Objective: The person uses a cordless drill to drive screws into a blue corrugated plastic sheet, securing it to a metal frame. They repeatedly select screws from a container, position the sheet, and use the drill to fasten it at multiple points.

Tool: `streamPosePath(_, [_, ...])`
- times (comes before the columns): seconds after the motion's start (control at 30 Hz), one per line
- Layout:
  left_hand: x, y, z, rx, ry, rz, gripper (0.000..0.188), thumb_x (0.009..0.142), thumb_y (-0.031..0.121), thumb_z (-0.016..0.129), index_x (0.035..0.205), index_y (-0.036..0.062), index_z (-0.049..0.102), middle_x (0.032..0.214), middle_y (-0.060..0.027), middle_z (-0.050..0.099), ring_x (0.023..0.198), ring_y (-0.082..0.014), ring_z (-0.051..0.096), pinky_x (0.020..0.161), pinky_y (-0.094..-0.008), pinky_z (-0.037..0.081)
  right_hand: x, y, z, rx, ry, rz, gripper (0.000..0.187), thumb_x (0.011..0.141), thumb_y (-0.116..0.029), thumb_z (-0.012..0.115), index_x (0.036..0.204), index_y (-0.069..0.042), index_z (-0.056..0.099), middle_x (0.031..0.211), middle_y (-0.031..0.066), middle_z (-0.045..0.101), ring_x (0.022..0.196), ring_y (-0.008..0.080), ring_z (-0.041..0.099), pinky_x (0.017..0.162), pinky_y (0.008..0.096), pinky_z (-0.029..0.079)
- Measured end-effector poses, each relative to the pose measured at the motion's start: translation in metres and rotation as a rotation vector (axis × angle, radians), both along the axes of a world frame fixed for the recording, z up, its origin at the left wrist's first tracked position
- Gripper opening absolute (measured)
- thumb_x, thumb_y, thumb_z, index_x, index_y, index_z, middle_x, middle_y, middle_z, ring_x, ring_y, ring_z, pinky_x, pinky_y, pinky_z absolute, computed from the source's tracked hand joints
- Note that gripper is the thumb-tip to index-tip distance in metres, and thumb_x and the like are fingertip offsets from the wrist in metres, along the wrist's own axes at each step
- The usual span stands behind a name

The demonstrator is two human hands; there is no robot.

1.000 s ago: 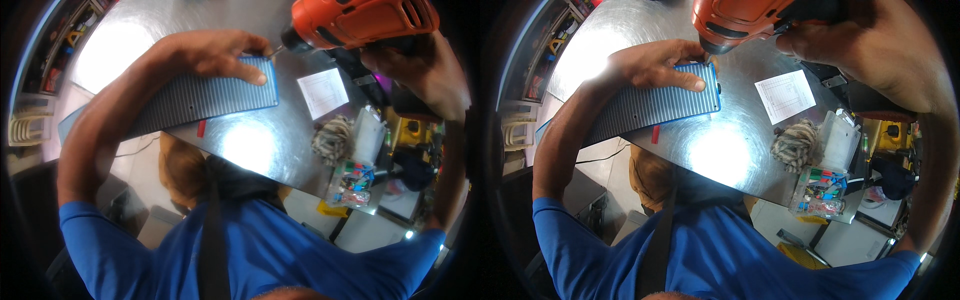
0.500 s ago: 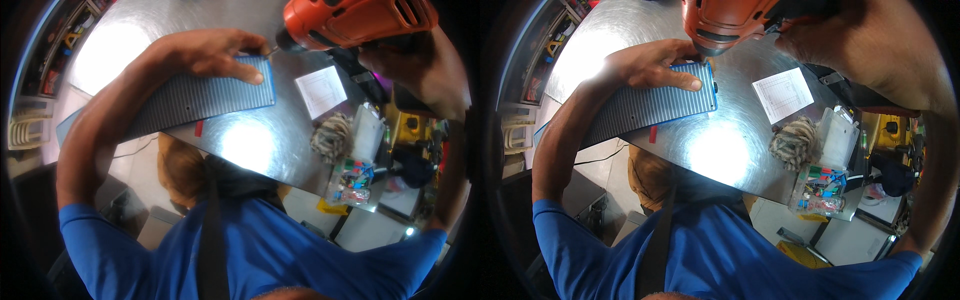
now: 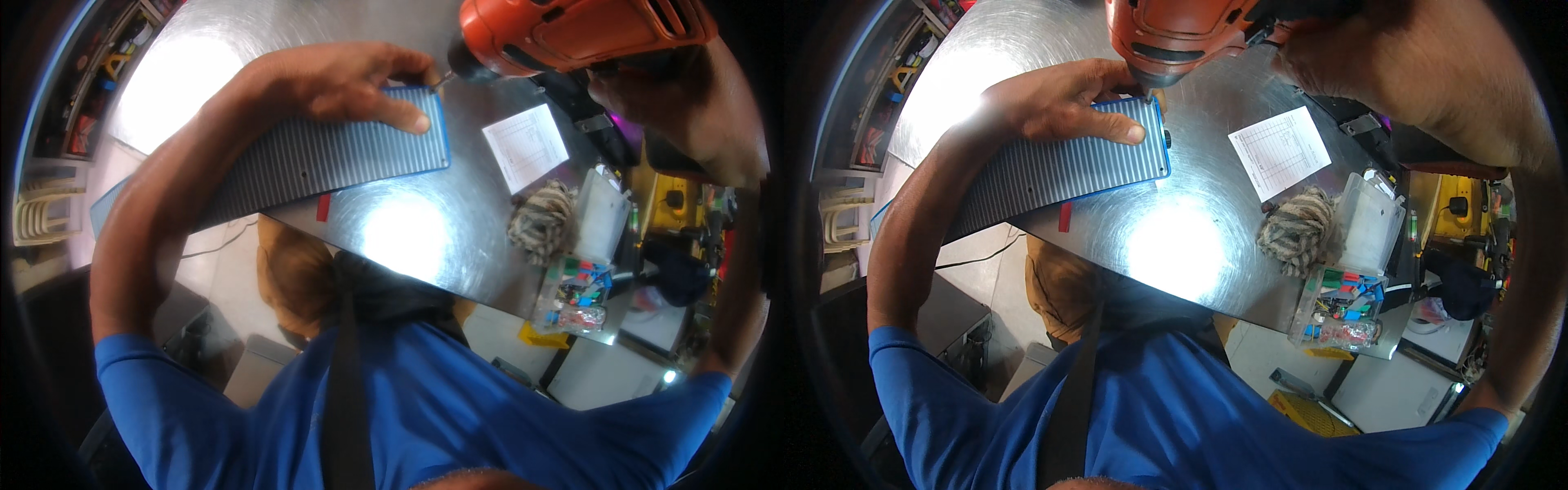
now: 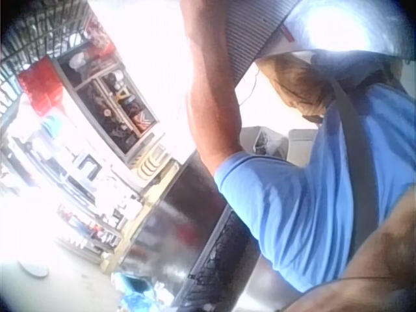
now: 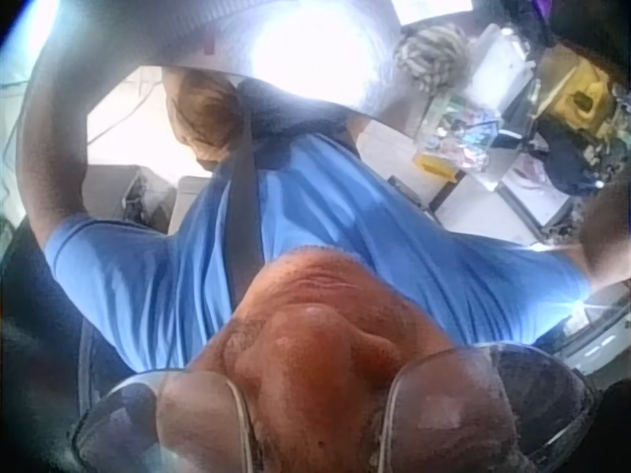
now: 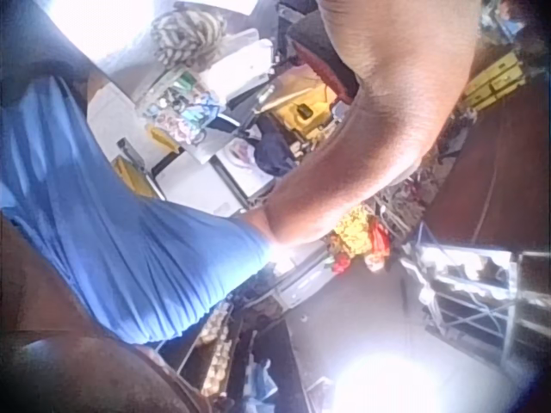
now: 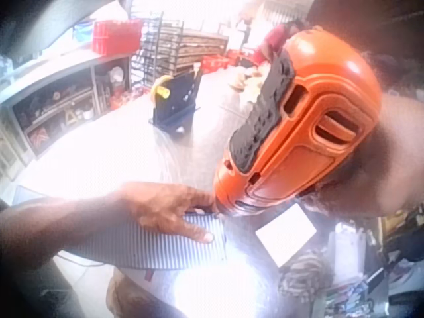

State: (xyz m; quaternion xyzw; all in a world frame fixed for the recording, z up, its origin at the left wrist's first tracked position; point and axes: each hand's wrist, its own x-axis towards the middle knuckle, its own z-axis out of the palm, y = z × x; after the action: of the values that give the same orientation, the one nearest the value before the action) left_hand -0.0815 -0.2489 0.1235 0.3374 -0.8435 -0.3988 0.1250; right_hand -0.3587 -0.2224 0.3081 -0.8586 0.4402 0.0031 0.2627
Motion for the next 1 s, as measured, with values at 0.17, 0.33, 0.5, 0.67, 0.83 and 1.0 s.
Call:
streamPosePath(0.17, [0.003,-0.001,-0.011,-0.047,0.022,0.013,0.089,0.08,0.075,0.063,0.13,0.0013,0.059,0.111,-0.0211,0.068,0.1,-0.0339,0.069,0.092,-0.0431,0.054,0.004,-0.008,0.002,0.002,0.002,-0.002,0.04,0.084,-0.008,0.079,0.12,-0.002,0.063,0.105,0.0096,0.073,0.093,0.018,0.07,0.082,0.0331,0.057])
streamPosePath(0.33, [0.001,-0.002,-0.01,-0.036,0.006,0.0,0.089,0.081,0.076,0.062,0.129,0.0014,0.059,0.111,-0.0207,0.068,0.1,-0.034,0.068,0.091,-0.0438,0.054,0.003,-0.01,0.0,0.004,0.006,-0.004,0.04,0.084,-0.008,0.079,0.12,-0.002,0.064,0.105,0.0097,0.073,0.093,0.0181,0.07,0.082,0.0332,0.057])
streamPosePath(0.5, [0.001,-0.006,-0.01,-0.039,0.058,-0.035,0.085,0.081,0.074,0.063,0.126,0.0019,0.061,0.107,-0.0198,0.069,0.096,-0.0335,0.069,0.088,-0.0442,0.055,0.003,-0.011,0.006,-0.01,0.018,-0.008,0.039,0.083,-0.008,0.079,0.119,-0.002,0.064,0.105,0.0098,0.073,0.093,0.0182,0.07,0.082,0.0333,0.057])
streamPosePath(0.67, [0.004,-0.001,-0.013,-0.003,0.044,0.006,0.083,0.082,0.073,0.065,0.126,0.002,0.061,0.105,-0.0194,0.069,0.095,-0.0326,0.07,0.088,-0.044,0.055,0.007,-0.017,-0.001,-0.002,0.006,0.024,0.039,0.083,-0.008,0.079,0.119,-0.002,0.064,0.105,0.0099,0.073,0.093,0.0182,0.07,0.082,0.0334,0.057])
streamPosePath(0.83, [-0.001,-0.003,-0.017,-0.129,0.056,0.0,0.08,0.084,0.072,0.063,0.124,0.0026,0.062,0.102,-0.0182,0.069,0.091,-0.031,0.069,0.084,-0.0427,0.055,0.004,-0.015,0.008,-0.017,0.023,0.004,0.039,0.083,-0.008,0.079,0.119,-0.002,0.065,0.105,0.0099,0.073,0.093,0.0183,0.07,0.083,0.0334,0.057])
streamPosePath(1.0, [0.002,-0.003,-0.016,-0.057,0.08,-0.018,0.077,0.084,0.072,0.062,0.121,0.0039,0.063,0.097,-0.0155,0.068,0.087,-0.0286,0.069,0.081,-0.0417,0.055,0.006,-0.019,0.003,-0.009,0.015,0.025,0.038,0.083,-0.008,0.079,0.118,-0.002,0.065,0.105,0.01,0.073,0.092,0.0184,0.07,0.083,0.0335,0.057])
